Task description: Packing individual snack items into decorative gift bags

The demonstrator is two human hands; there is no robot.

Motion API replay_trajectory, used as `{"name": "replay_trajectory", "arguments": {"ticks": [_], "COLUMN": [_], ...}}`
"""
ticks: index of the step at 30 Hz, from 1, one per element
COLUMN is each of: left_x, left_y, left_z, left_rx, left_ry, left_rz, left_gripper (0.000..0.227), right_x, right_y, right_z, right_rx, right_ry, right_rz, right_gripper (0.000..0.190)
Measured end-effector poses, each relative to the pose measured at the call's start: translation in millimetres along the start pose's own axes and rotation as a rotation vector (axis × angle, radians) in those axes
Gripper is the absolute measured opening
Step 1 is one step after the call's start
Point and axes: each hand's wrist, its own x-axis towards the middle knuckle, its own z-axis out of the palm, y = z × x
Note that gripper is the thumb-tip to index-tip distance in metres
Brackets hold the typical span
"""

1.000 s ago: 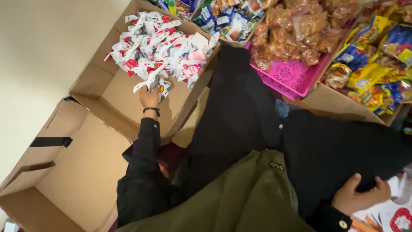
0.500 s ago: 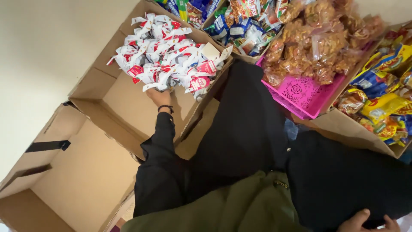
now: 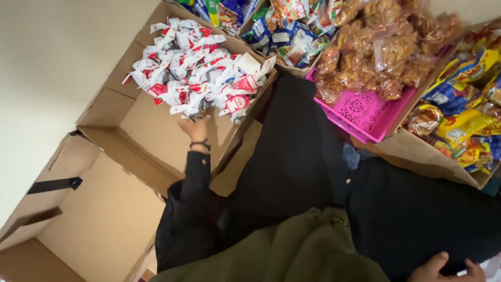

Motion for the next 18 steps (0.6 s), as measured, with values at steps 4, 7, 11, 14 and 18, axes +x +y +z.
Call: {"name": "replay_trajectory", "arguments": {"ticks": [4,7,11,14,18], "left_x": [-73,-142,-212,-244,-273], "left_y": [20,69,172,182,158], "left_z": [-11,-2,2,30,77], "left_rx": [0.027,-0.164,-0.001,-0.056,0.188], "left_ry": [-0.296,-0.49,-0.735,-0.922,-0.88], "left_rz": [-0.134,0.268,0.689,0.885,1.169], "left_gripper": [0.078,0.042,0.021,0.021,0.019], "right_x": [8,-1,-6,-12,-21], "right_y": [-5,1,9,21,30], "right_z": [1,3,5,14,20], "right_rx": [0.108,0.151,0.174,0.191,0.282], "right_ry": [0.09,0.086,0.104,0.146,0.082], "right_rz": [-0.057,0.016,0.037,0.087,0.213], "right_gripper": [0.048,0.042,0.037,0.035,0.036]}}
